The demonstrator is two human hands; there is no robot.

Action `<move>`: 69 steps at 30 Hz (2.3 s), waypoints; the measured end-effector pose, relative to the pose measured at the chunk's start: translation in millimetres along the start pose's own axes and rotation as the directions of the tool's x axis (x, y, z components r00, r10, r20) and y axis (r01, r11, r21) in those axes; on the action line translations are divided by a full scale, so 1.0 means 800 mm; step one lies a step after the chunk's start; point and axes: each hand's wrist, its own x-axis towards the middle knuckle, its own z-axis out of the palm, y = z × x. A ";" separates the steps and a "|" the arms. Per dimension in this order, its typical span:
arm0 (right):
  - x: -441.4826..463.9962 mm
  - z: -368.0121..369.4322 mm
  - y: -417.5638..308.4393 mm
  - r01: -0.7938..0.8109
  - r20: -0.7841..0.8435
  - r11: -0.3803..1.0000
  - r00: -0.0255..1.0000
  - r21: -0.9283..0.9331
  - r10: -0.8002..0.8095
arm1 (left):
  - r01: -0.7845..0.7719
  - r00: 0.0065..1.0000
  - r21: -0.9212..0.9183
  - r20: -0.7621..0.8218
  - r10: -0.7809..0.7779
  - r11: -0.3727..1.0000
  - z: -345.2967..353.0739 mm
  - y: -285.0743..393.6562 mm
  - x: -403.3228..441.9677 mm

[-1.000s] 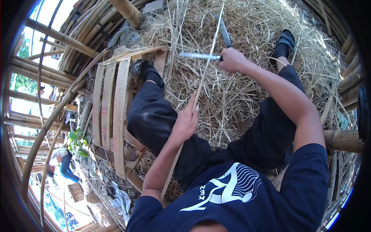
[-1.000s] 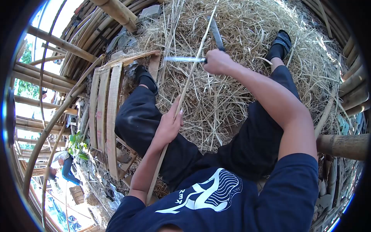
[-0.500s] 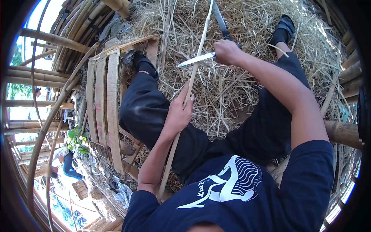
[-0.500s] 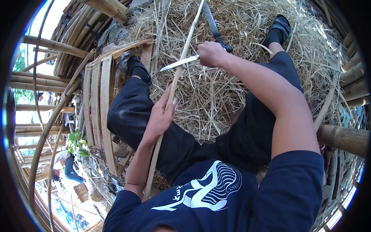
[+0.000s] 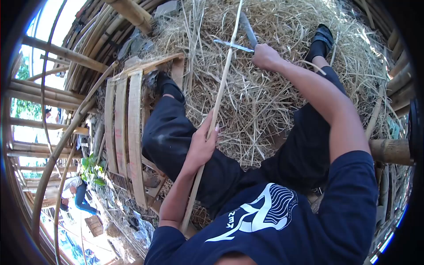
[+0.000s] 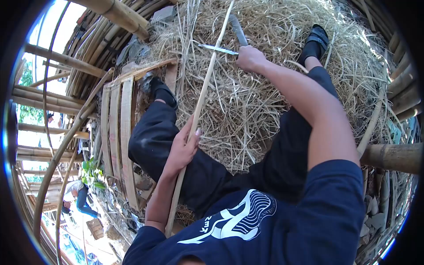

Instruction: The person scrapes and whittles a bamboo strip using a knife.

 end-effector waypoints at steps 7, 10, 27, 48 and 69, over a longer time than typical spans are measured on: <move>-0.059 0.006 -0.058 0.404 0.217 0.898 0.905 -0.174 -0.365 | -0.011 1.000 -0.015 0.010 0.011 1.000 0.010 0.000 0.002; -0.033 0.010 -0.048 0.456 0.242 0.850 0.884 -0.264 -0.400 | -0.019 1.000 0.024 -0.002 0.019 1.000 0.006 0.004 -0.002; -0.013 -0.016 -0.010 0.400 0.117 0.879 0.916 -0.261 -0.382 | -0.082 0.996 0.183 -0.015 0.086 0.980 0.014 0.006 0.004; -0.046 -0.057 -0.008 0.574 0.142 0.819 0.808 0.028 -0.571 | 0.044 0.996 -0.195 0.079 -0.029 0.980 -0.001 0.009 -0.004; -0.029 -0.038 0.023 0.163 0.115 0.964 0.975 0.209 -0.190 | 0.100 0.991 -0.290 0.115 -0.069 0.952 0.003 -0.009 -0.006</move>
